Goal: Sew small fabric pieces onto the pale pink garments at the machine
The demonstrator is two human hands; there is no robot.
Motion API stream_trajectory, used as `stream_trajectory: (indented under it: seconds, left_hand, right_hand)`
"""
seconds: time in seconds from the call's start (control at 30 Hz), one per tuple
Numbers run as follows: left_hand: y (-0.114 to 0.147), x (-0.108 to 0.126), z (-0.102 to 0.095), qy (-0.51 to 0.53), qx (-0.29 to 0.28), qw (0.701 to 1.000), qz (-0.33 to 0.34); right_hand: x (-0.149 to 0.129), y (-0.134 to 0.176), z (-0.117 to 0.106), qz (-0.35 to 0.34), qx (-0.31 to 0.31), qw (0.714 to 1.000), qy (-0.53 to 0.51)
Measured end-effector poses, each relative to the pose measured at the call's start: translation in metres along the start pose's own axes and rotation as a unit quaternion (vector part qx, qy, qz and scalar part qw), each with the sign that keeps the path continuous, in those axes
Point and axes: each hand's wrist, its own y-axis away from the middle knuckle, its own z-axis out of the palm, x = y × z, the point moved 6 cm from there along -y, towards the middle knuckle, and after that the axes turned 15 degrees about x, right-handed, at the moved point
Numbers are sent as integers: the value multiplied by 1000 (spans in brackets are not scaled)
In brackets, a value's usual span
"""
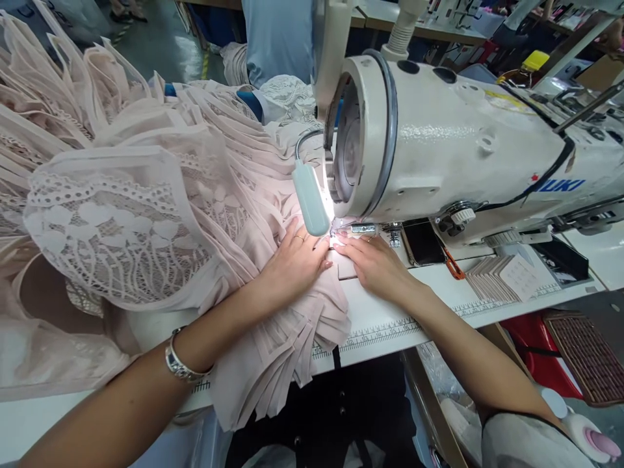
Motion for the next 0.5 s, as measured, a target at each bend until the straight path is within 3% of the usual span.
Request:
stream_trajectory:
  seconds: [0.27,0.5]
  left_hand:
    - [0,3,-4,-35,19,999,2]
    - [-2,6,-5,-70,53,996,27]
  right_hand:
    - [0,-1,6,5,-17,998,57]
    - [0,4,4,-81,57,994,36]
